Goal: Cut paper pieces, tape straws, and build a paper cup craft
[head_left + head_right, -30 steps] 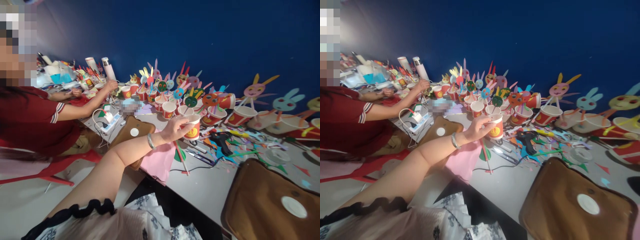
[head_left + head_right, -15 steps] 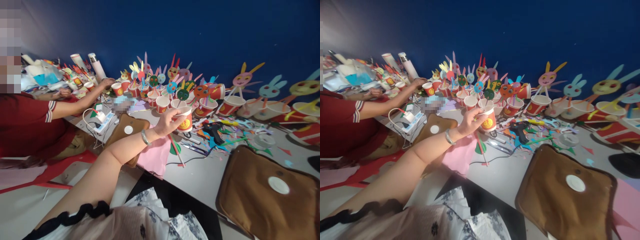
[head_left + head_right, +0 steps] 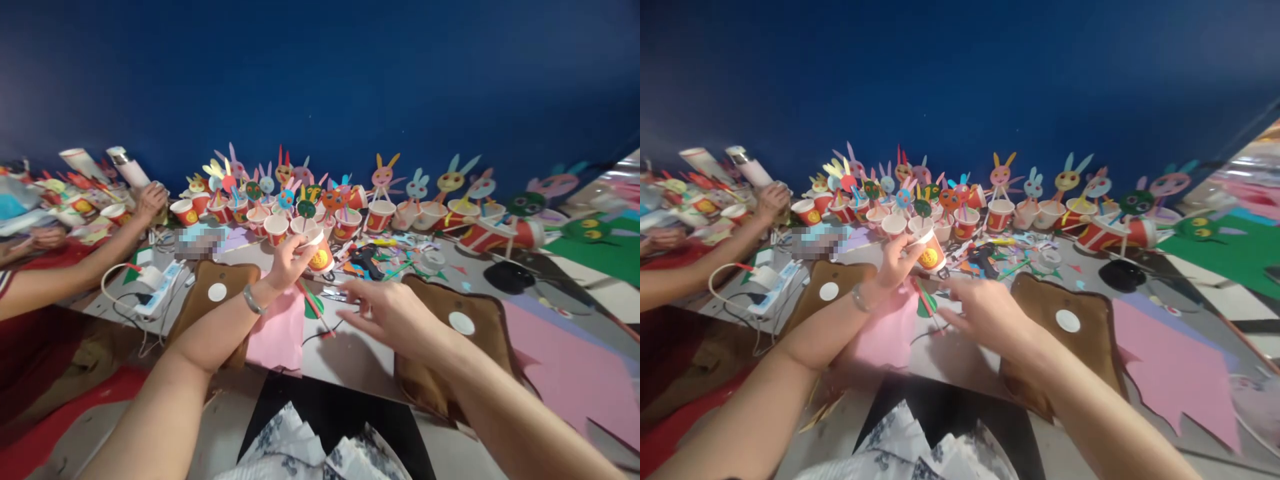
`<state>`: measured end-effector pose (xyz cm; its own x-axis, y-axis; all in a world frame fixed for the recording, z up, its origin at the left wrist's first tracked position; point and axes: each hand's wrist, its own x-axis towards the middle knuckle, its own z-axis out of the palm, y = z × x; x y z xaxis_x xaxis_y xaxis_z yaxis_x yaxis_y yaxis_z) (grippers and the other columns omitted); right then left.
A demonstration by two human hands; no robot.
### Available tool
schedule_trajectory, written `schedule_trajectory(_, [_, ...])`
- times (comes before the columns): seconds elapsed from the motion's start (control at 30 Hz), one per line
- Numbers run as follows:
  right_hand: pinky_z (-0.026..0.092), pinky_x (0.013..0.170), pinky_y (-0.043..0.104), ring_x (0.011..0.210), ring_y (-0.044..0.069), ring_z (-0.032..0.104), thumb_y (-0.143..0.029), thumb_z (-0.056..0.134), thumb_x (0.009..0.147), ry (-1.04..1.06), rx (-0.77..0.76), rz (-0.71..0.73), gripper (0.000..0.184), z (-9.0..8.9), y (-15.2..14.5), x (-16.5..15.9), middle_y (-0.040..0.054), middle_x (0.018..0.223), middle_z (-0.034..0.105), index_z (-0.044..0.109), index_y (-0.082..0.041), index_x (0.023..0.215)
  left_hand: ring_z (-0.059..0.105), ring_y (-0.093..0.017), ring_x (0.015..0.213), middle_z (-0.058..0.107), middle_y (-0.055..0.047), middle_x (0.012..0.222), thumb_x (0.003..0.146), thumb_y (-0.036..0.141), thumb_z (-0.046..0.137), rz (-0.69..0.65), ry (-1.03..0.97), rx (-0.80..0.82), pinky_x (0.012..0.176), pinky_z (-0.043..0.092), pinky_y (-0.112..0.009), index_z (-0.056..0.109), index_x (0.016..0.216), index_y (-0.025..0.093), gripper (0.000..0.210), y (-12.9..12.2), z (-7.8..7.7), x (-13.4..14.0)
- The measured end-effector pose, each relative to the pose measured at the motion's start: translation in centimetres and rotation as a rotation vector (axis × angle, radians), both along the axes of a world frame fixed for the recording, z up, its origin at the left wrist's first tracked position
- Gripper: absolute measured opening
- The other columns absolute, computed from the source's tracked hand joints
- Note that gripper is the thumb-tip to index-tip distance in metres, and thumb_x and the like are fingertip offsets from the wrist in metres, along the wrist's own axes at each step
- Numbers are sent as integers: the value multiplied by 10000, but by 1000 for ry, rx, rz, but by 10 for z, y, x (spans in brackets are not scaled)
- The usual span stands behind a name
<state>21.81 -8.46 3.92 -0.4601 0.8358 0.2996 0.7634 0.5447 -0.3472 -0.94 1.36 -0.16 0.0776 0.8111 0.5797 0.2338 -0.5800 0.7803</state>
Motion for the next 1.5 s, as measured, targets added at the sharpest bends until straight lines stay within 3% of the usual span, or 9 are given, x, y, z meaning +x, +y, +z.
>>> schedule_trajectory(0.1, [551, 706, 349, 835, 258, 713, -544, 668, 853, 150, 61, -140, 591, -25, 36, -19, 132, 1071, 741, 569, -183, 1311, 531, -129, 672, 549, 7, 691, 897, 479, 606, -35, 5, -20, 637, 441, -252, 567, 737, 168, 353, -2, 2, 2])
schedule_trajectory(0.2, [559, 895, 441, 1106, 319, 673, -550, 723, 800, 249, 101, -112, 860, -61, 55, -30, 201, 1352, 610, 375, -165, 1486, 528, -133, 696, 575, -7, 710, 912, 459, 597, -51, 85, 32, 675, 430, -262, 581, 729, 162, 349, -5, 4, 3])
schedule_trajectory(0.37, [503, 1019, 504, 1273, 355, 582, -500, 719, 819, 343, 98, -77, 878, -91, 54, -31, 215, 1423, 554, 295, -180, 1518, 551, -153, 751, 615, -25, 771, 948, 382, 567, -136, 205, 130, 765, 436, -306, 580, 743, 176, 291, -14, 4, 6])
schedule_trajectory(0.57, [545, 917, 451, 1101, 318, 663, -379, 622, 887, 435, 83, -67, 700, -86, 48, -31, 170, 1247, 669, 334, -187, 1496, 537, -170, 765, 579, -18, 717, 974, 327, 520, -256, 376, 275, 779, 426, -334, 567, 737, 191, 277, -24, 2, 10])
schedule_trajectory(0.73, [523, 927, 433, 1078, 300, 645, -312, 671, 842, 504, 126, -5, 608, -84, 49, -30, 148, 1226, 672, 443, -190, 1392, 575, -193, 861, 610, -27, 743, 963, 272, 532, -250, 468, 431, 834, 439, -363, 576, 777, 192, 207, -22, -3, 9])
schedule_trajectory(0.9, [513, 894, 436, 1032, 301, 630, -288, 705, 818, 501, 130, -76, 627, -92, 51, -28, 141, 1198, 669, 456, -186, 1384, 575, -231, 1092, 635, -85, 1058, 901, 279, 648, -118, 367, 525, 1008, 444, -439, 598, 868, 193, 105, -15, -11, 9])
schedule_trajectory(1.13, [487, 931, 474, 1089, 329, 621, -285, 703, 806, 435, 146, -114, 679, -95, 51, -26, 153, 1230, 659, 430, -181, 1418, 539, -245, 1220, 596, -101, 1201, 899, 259, 650, -177, 260, 371, 1081, 433, -474, 586, 815, 190, 126, -16, -6, 12])
schedule_trajectory(1.4, [501, 916, 466, 1048, 330, 646, -516, 713, 822, 457, 141, -98, 626, -87, 53, -26, 153, 1187, 685, 527, -183, 1318, 514, -250, 1319, 607, -110, 1292, 934, 285, 616, -249, 189, 209, 1157, 385, -487, 654, 851, 186, 135, -19, 0, 11])
schedule_trajectory(1.5, [515, 910, 463, 1063, 323, 646, -521, 708, 829, 510, 105, -118, 637, -91, 56, -24, 153, 1222, 676, 509, -186, 1333, 492, -274, 1359, 561, -133, 1383, 958, 371, 580, -243, 140, 162, 1164, 377, -510, 674, 1023, 194, 211, -17, 0, 9])
